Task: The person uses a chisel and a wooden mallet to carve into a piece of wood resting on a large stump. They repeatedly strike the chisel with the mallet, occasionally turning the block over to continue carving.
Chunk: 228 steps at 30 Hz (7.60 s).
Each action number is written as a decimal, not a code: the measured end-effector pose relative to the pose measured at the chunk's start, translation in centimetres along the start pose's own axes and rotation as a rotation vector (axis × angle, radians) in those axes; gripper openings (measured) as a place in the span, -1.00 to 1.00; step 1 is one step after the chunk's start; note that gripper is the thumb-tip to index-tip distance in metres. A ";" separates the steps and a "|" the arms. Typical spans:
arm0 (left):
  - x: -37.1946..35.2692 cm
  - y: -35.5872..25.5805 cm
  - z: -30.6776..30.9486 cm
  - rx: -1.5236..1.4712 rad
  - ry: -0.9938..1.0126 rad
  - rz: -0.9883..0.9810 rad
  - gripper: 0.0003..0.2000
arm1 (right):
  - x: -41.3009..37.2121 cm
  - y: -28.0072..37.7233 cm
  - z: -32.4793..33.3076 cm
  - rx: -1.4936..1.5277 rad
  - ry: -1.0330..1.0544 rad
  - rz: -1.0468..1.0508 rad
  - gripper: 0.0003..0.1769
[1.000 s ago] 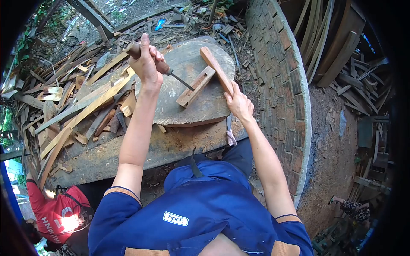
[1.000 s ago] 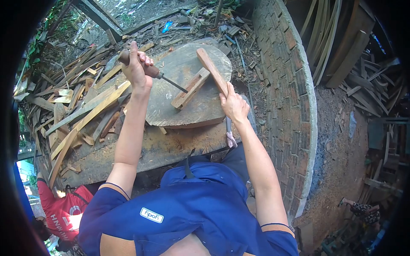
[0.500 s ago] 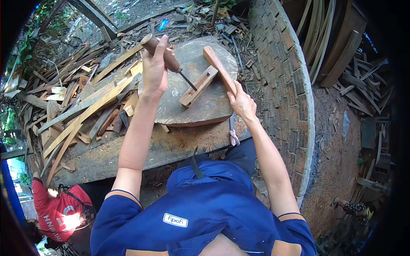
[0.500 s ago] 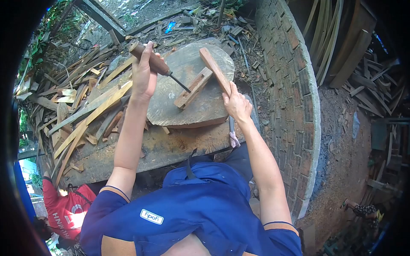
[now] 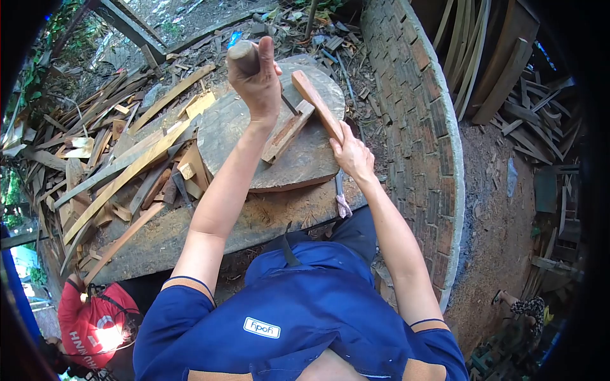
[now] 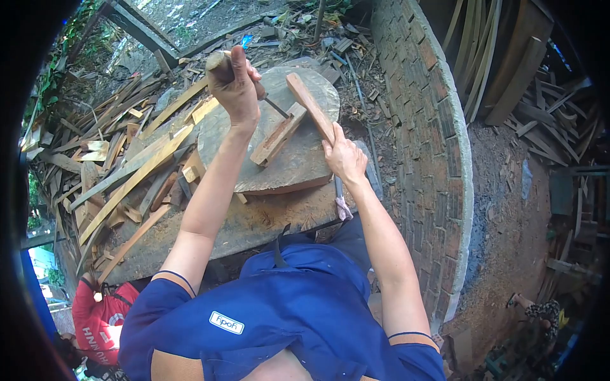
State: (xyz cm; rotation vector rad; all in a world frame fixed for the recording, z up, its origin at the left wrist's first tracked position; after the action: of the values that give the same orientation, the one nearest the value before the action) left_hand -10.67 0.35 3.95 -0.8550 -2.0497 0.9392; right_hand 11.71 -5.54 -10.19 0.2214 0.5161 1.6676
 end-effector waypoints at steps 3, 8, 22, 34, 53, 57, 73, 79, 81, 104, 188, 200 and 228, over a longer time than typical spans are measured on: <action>-0.2 0.9 0.1 0.053 -0.034 -0.003 -0.73 | -0.1 0.1 0.2 -0.009 0.018 -0.026 -0.35; -0.4 0.7 -0.2 0.114 0.026 -0.007 -0.70 | -0.2 0.2 0.3 0.003 0.018 -0.026 -0.34; -1.4 3.8 -5.1 0.407 0.580 0.183 -0.65 | -0.2 -1.0 0.3 0.100 0.020 -0.060 -0.34; -7.6 3.5 -8.8 0.577 0.750 -0.081 -0.75 | -8.9 3.9 19.8 0.760 -0.581 0.279 -0.52; -5.2 3.1 -6.2 0.557 0.681 -0.015 -0.78 | -10.7 4.6 15.3 0.581 -0.317 0.213 -0.37; -1.5 2.6 -2.9 0.332 0.443 0.104 -0.90 | -9.5 2.7 10.1 0.821 -0.201 0.103 -0.38; 2.1 3.7 9.6 -0.275 -0.434 0.410 -0.76 | -4.1 0.6 -0.3 0.563 0.064 -0.006 -0.32; 1.4 1.6 7.0 0.003 -0.055 0.183 -0.58 | -4.7 0.0 -0.6 0.563 0.054 0.015 -0.31; 1.2 1.4 6.3 0.032 0.178 0.142 -0.44 | -4.7 0.2 -0.4 0.538 0.064 -0.028 -0.32; 3.4 3.1 4.0 -0.064 -0.022 0.123 -0.87 | -4.6 0.2 -0.7 0.477 0.058 -0.023 -0.31; 0.9 1.8 2.2 0.179 -0.199 -0.107 -0.80 | -1.2 2.8 -0.7 0.530 0.141 -0.052 -0.30; 2.0 4.3 4.1 0.260 -0.245 -0.183 -0.76 | 0.3 12.8 14.4 0.722 -0.143 0.391 -0.36; 2.2 3.8 5.9 -0.145 -0.204 0.208 -0.81 | 0.1 8.0 11.2 0.418 0.058 0.322 -0.33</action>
State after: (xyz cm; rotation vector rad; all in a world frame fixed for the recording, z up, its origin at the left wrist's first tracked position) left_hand -15.53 2.03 -1.25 -1.1065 -2.2574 1.0349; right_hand 9.45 -3.83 3.29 0.5880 0.9106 1.8665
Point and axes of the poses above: each hand's wrist, its own x-axis towards the middle knuckle, its own z-axis out of the back of the hand, y = z × x, the point moved 5 cm from there along x, towards the middle knuckle, and after that the axes turned 9 degrees about z, right-handed, at the moved point
